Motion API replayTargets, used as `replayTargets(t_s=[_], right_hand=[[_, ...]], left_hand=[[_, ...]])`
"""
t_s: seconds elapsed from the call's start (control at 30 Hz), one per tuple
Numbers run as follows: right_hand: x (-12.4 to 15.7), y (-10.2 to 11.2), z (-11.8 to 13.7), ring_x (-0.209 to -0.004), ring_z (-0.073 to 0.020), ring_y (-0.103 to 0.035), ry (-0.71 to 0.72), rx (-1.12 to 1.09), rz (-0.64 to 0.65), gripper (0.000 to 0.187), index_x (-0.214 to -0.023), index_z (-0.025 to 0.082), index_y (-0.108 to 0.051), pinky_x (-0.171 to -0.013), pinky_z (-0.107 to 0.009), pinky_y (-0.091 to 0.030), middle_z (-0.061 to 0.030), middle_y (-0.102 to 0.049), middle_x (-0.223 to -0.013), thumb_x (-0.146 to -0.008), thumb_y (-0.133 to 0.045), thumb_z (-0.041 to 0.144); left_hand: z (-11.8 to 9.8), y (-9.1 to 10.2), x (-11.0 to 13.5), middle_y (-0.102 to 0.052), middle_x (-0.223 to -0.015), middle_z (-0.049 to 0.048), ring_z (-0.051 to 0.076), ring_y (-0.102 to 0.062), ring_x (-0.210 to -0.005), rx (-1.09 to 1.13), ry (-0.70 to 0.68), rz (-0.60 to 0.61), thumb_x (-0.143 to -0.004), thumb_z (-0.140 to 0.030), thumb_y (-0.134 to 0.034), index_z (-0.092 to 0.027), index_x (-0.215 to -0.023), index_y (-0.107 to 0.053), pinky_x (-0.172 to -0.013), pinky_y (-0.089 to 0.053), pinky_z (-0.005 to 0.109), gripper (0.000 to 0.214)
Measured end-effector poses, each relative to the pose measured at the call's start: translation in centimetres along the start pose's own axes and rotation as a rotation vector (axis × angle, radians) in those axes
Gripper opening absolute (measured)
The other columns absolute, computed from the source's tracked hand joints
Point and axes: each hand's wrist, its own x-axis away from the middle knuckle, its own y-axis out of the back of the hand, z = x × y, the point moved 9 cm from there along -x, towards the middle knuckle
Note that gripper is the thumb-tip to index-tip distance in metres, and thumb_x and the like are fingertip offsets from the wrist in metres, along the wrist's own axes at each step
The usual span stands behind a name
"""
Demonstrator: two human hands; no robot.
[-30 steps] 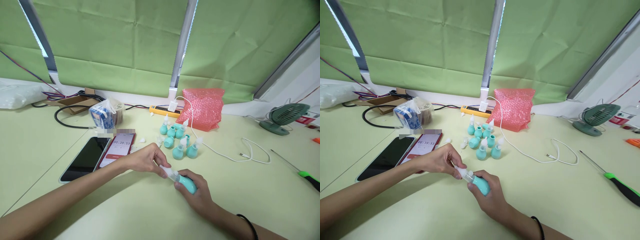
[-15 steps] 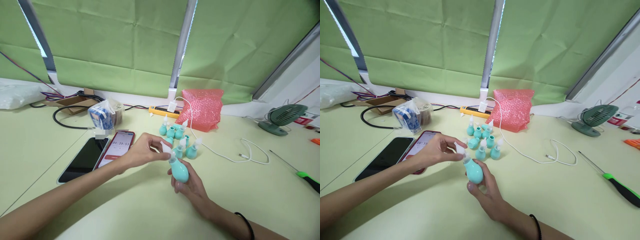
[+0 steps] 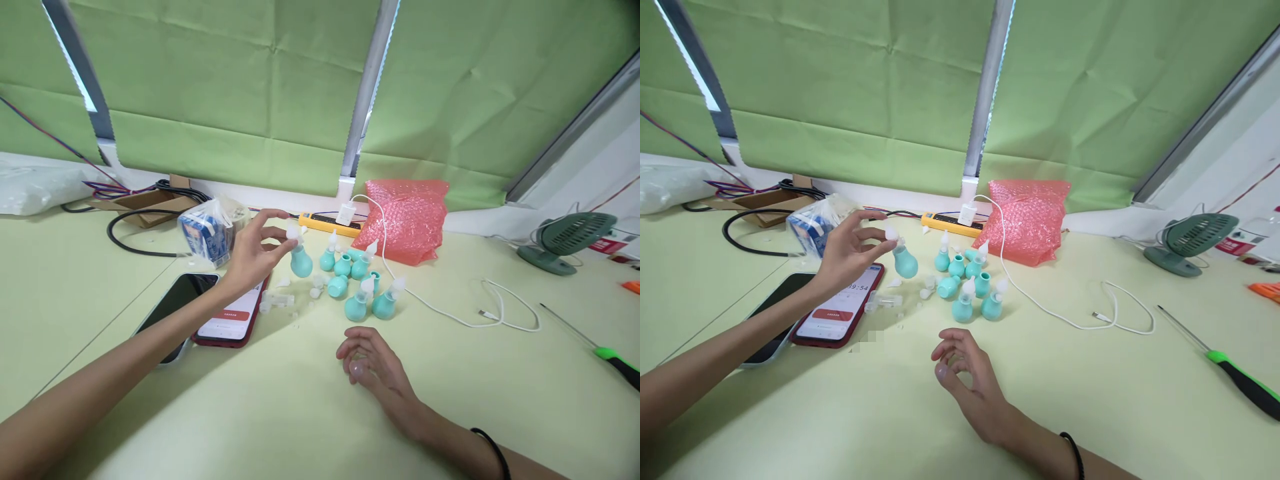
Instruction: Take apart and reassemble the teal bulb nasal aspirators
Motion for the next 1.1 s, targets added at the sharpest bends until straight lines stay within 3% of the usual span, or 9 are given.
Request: replayTargets(t_s=[0.17,0.4,0.57,0.67,0.8,0.83,0.93,1.1], right_hand=[[0.0,0.0,0.0,-0.076,-0.0154,-0.049,-0.008,0.014,0.004,0.024,-0.103,0.021,-0.038,-0.067,-0.031,-0.042,-0.0064,-0.052,-0.089,-0.082,-0.043,0.033],[0.1,0.1,0.3,-0.078,-0.0165,-0.051,0.055,-0.007,0.032,0.036,-0.107,0.023,-0.034,-0.068,-0.031,-0.044,-0.0062,-0.052,-0.090,-0.078,-0.049,0.037],[0.3,-0.1,0.9,-0.077,-0.0169,-0.050,0.102,-0.035,0.074,0.044,-0.108,0.023,-0.034,-0.065,-0.030,-0.044,-0.0057,-0.049,-0.090,-0.074,-0.051,0.044],[0.3,-0.2,1.0,-0.073,-0.0157,-0.049,0.100,-0.039,0.097,0.041,-0.107,0.023,-0.035,-0.065,-0.031,-0.043,-0.0051,-0.050,-0.088,-0.075,-0.050,0.044],[0.4,-0.2,0.6,-0.072,-0.0157,-0.048,0.067,-0.037,0.089,0.038,-0.107,0.022,-0.033,-0.067,-0.032,-0.041,-0.0065,-0.051,-0.089,-0.078,-0.047,0.042],[0.4,-0.2,0.5,-0.072,-0.0155,-0.048,0.061,-0.036,0.085,0.038,-0.107,0.022,-0.033,-0.068,-0.032,-0.041,-0.0065,-0.050,-0.089,-0.078,-0.046,0.042],[0.4,-0.3,0.5,-0.072,-0.0153,-0.047,0.061,-0.033,0.084,0.036,-0.107,0.023,-0.033,-0.068,-0.032,-0.041,-0.0061,-0.050,-0.089,-0.079,-0.046,0.042],[0.4,-0.2,0.6,-0.072,-0.0154,-0.048,0.068,-0.014,0.085,0.035,-0.107,0.022,-0.033,-0.068,-0.032,-0.041,-0.0064,-0.051,-0.088,-0.080,-0.044,0.040]], left_hand=[[0.2,-1.5,0.8,-0.063,-0.073,0.0039,0.019,-0.062,-0.072,0.203,0.105,0.091,-0.064,-0.027,-0.066,-0.011,-0.101,-0.056,-0.063,-0.052,0.027,0.041],[-1.6,-6.0,4.5,-0.069,-0.080,0.0048,0.020,-0.064,-0.077,0.703,0.457,0.412,-0.064,-0.018,-0.068,-0.015,-0.094,-0.062,-0.068,-0.053,0.031,0.031],[-2.8,-7.3,6.0,-0.069,-0.080,0.0077,0.023,-0.064,-0.075,0.772,0.546,0.484,-0.060,-0.019,-0.070,-0.012,-0.089,-0.064,-0.067,-0.054,0.033,0.031],[-3.1,-6.5,5.3,-0.068,-0.082,0.0069,0.022,-0.064,-0.075,0.610,0.425,0.429,-0.062,-0.022,-0.068,-0.012,-0.088,-0.064,-0.067,-0.054,0.033,0.028],[-3.3,-1.5,2.6,-0.066,-0.082,0.0026,0.018,-0.062,-0.076,0.075,-0.002,0.013,-0.065,-0.027,-0.065,-0.016,-0.086,-0.064,-0.070,-0.053,0.028,0.024],[-3.1,-1.1,2.3,-0.066,-0.085,0.0024,0.017,-0.061,-0.078,-0.019,-0.082,-0.015,-0.067,-0.029,-0.063,-0.017,-0.087,-0.064,-0.073,-0.052,0.028,0.023],[-0.5,-0.5,1.2,-0.064,-0.092,0.0040,0.016,-0.061,-0.078,-0.165,-0.132,-0.044,-0.072,-0.031,-0.056,-0.016,-0.090,-0.061,-0.074,-0.052,0.027,0.024],[3.1,-1.6,0.3,-0.064,-0.092,0.0051,0.017,-0.062,-0.078,-0.350,-0.067,0.093,-0.075,-0.029,-0.051,-0.016,-0.090,-0.058,-0.069,-0.051,0.027,0.021]])
